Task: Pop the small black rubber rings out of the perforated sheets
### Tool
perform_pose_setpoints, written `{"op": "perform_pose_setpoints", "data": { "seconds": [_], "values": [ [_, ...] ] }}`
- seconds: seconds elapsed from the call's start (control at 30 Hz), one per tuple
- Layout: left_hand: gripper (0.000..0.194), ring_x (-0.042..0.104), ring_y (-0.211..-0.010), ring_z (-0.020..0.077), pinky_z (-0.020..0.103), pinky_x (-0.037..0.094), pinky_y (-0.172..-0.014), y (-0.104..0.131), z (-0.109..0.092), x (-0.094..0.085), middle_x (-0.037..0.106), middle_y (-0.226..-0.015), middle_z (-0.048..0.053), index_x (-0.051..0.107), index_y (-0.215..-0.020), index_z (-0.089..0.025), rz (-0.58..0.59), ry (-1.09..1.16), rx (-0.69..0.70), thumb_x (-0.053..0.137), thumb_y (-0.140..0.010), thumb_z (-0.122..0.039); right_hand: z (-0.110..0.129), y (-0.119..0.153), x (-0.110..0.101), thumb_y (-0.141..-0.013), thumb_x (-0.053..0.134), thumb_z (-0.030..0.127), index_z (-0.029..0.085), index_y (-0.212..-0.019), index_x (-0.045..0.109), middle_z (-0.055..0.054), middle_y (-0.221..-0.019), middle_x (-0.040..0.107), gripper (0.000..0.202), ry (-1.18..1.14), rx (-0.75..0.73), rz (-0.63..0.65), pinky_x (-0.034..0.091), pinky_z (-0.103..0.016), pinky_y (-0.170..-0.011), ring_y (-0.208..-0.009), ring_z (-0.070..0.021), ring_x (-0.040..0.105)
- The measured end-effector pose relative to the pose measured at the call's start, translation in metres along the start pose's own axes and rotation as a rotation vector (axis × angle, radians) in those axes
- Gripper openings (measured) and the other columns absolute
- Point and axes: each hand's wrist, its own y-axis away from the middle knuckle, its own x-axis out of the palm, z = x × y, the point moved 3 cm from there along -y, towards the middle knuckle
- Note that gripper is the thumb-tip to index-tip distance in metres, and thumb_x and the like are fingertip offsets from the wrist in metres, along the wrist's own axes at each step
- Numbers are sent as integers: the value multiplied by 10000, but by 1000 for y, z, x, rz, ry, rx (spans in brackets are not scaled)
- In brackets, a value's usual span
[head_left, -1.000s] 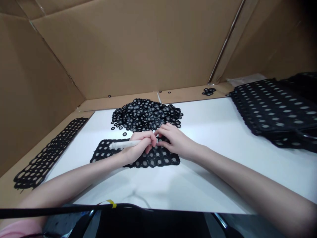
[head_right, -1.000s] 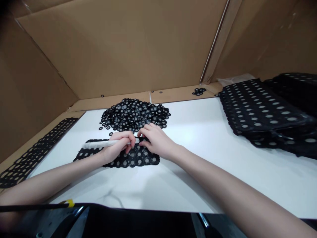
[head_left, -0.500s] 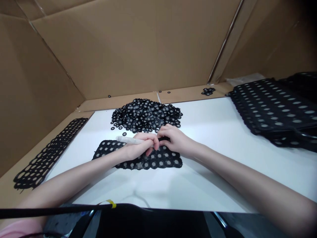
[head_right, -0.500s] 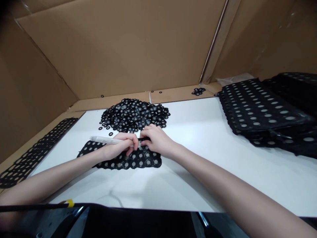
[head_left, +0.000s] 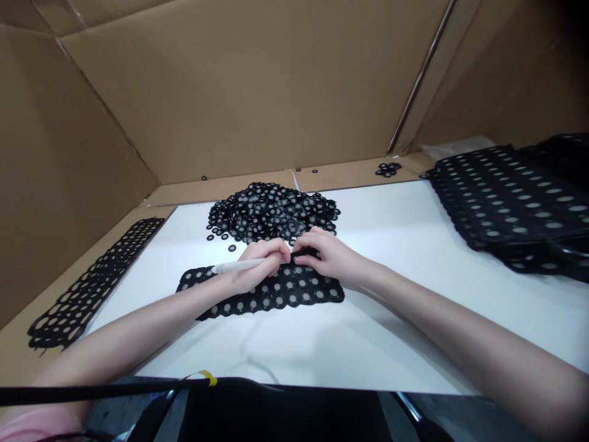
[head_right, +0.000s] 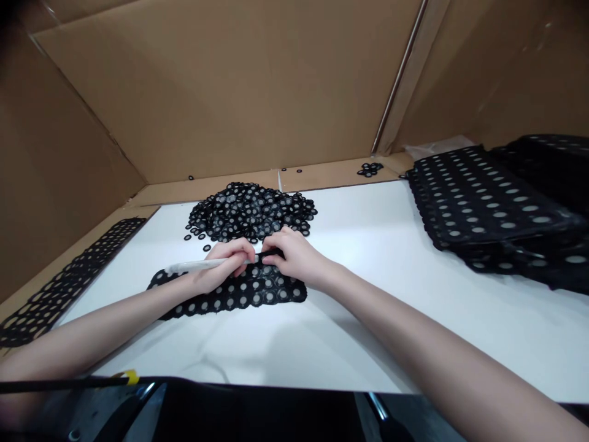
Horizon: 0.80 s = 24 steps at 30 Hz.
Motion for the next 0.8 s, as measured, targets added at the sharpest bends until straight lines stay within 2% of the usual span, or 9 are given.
{"op": "perform_pose_setpoints", "data": {
  "seconds": [0.2, 0.47, 0.8],
  "values": [
    [233, 467, -537, 103, 227, 386, -651, -1, 0, 1, 476, -503, -62, 557, -828, -175, 5, -97, 53, 331, -872, -204, 3, -1, -1, -786, 646, 171, 181, -784, 645, -36, -749, 644, 10, -9, 43, -3, 382, -305, -737, -803, -192, 509],
    [308, 472, -643, 128, 295, 349, -847, 2, -1, 2, 531, -575, -41, 586, -800, -180, 61, -216, 84, 288, -877, -169, 6, 1, 0, -762, 628, 137, 182, -668, 553, -7, -670, 570, 129, -30, 52, -2, 363, -275, -705, -758, -174, 488],
    [302, 432, -661, 134, 297, 305, -843, 2, -1, 3, 537, -610, -33, 562, -783, -179, 93, -232, 79, 278, -885, -190, 5, 0, 1, -750, 640, 120, 181, -653, 527, 1, -662, 558, 160, -24, 73, 0, 345, -266, -702, -763, -172, 480]
  ]
}}
